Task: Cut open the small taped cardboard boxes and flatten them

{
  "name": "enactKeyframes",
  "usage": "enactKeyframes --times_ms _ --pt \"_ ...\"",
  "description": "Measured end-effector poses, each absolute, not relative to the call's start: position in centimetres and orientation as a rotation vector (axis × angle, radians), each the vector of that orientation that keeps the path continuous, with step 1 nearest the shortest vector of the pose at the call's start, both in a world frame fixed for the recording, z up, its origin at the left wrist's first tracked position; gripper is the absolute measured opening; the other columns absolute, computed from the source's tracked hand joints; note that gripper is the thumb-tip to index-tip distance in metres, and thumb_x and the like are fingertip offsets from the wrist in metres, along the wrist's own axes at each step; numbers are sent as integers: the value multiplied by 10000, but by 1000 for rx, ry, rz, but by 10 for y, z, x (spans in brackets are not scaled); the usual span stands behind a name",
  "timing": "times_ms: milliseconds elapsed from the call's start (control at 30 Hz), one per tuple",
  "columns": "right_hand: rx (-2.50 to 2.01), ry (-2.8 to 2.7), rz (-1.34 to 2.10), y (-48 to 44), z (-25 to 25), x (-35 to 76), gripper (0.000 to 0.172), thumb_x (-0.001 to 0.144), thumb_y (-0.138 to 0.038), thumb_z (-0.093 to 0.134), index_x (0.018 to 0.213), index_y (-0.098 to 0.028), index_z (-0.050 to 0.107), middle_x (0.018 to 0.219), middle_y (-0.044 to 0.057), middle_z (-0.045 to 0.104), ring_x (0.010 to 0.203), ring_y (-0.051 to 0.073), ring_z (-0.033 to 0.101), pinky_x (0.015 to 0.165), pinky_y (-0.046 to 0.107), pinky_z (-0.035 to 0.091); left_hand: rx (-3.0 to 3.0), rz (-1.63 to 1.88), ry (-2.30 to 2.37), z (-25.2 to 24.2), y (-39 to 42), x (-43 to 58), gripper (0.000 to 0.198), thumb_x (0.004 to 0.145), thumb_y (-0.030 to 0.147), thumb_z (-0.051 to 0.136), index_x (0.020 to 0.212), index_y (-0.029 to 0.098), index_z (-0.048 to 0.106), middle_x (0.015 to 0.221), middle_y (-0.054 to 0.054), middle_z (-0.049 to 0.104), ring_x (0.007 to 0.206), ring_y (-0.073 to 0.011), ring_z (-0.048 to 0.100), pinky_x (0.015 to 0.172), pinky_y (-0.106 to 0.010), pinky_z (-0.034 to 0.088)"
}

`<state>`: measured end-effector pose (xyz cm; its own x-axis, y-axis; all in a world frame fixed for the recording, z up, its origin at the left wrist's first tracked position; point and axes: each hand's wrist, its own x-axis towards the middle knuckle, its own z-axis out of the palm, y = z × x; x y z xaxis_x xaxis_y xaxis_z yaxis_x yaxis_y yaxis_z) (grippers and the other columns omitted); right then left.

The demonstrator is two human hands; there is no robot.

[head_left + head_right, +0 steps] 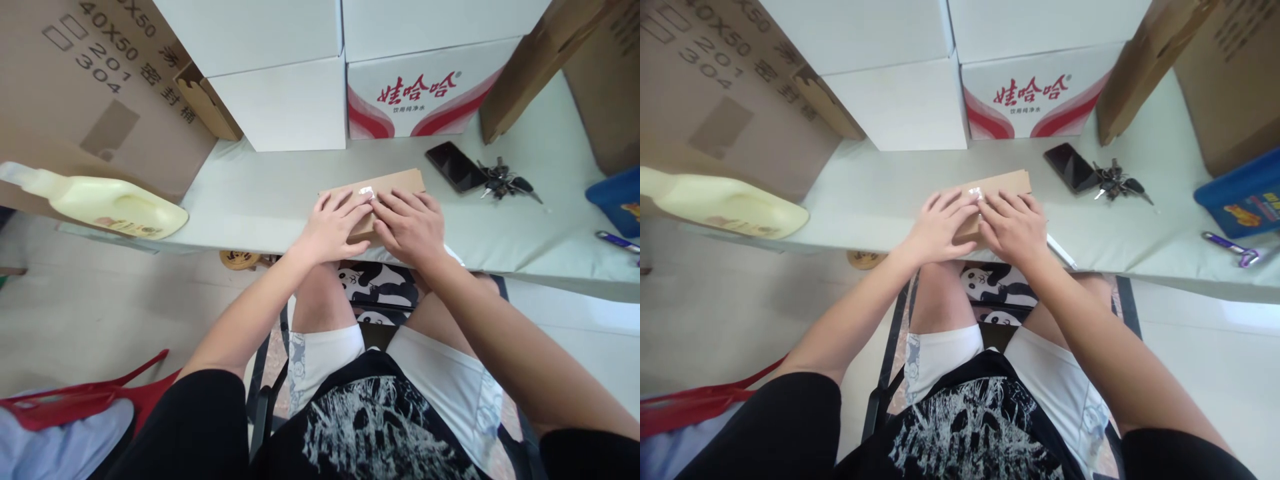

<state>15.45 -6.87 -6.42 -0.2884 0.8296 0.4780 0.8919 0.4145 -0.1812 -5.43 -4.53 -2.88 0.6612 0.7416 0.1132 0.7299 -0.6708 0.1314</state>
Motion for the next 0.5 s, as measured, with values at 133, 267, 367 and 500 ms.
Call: enactKeyframes --times_ms 133,267,367,500 --pt "-1368 -2166 -41 -77 -70 167 402 1038 -392 458 1314 -297 735 1388 18 728 1361 247 627 1195 455 370 2822 152 1227 -25 -45 -54 614 912 526 637 1482 308 578 1672 -33 481 1575 -385 357 1274 -617 247" --pt "-1463 -1933 72 -95 -92 209 391 966 -390 461 1175 -261 764 1329 79 748 1357 303 627 1185 549 421 2820 114 1238 -25 -45 -53 678 901 535 637 1544 351 529 1686 -29 460 1575 -394 346 1268 -619 241" --pt "-1845 -1640 131 -106 -118 252 418 904 -351 427 1139 -191 733 1223 173 753 1195 335 687 1072 547 508 2818 105 1249 -26 -44 -53 706 893 555 647 1563 378 512 1686 -32 459 1575 -406 340 1268 -622 229" --pt "-1989 -1726 231 -112 -143 280 433 874 -406 481 1093 -142 746 1094 215 745 1045 361 676 996 555 516 2830 93 1241 -27 -43 -53 716 886 568 667 1564 396 513 1700 -41 437 1577 -420 331 1266 -628 219"
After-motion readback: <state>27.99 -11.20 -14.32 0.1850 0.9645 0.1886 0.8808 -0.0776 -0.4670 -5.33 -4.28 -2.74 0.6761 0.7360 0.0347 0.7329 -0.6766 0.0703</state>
